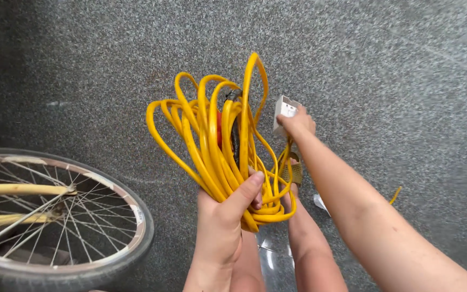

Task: Coiling a yellow extension cord and hanging it on the handlebars of a bicycle

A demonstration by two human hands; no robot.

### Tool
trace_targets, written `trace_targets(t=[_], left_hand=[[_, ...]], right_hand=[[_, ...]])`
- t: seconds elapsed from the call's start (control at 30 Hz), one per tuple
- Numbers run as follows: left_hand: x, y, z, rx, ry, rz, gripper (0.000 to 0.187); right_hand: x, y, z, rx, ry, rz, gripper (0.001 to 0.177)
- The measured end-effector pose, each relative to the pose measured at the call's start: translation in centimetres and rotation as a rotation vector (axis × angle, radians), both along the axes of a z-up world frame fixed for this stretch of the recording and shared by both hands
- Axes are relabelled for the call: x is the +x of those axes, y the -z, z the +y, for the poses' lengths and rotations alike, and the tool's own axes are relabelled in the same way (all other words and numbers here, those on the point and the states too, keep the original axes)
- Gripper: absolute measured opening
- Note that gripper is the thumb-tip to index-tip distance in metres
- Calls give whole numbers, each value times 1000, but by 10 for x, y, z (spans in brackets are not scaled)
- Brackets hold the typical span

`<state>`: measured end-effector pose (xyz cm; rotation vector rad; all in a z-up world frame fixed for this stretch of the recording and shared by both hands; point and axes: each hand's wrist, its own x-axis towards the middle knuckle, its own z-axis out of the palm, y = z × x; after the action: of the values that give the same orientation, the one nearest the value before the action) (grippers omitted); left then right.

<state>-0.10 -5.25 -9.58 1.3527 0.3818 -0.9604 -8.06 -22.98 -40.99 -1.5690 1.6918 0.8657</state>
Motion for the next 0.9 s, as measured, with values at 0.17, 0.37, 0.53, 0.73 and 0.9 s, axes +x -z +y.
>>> trace_targets(t=[0.17,0.37,0.53,0.73,0.9], left_hand=[[23,34,-1,130,40,19,13],[38,76,-4,106,0,-25,13],[41,88,-5,55,-36,-14,11],[38,51,-2,8,-88,28,14],[45,-25,-1,-114,-94,-9,16]], right_hand=[[24,47,-5,-48,-46,18,61],[36,82,2,-49,-308,65,67],[31,106,9,-45,-550,17,67],[-30,43,19,303,-522,-626,71],[-104,-33,25,376,-837,-913,32]])
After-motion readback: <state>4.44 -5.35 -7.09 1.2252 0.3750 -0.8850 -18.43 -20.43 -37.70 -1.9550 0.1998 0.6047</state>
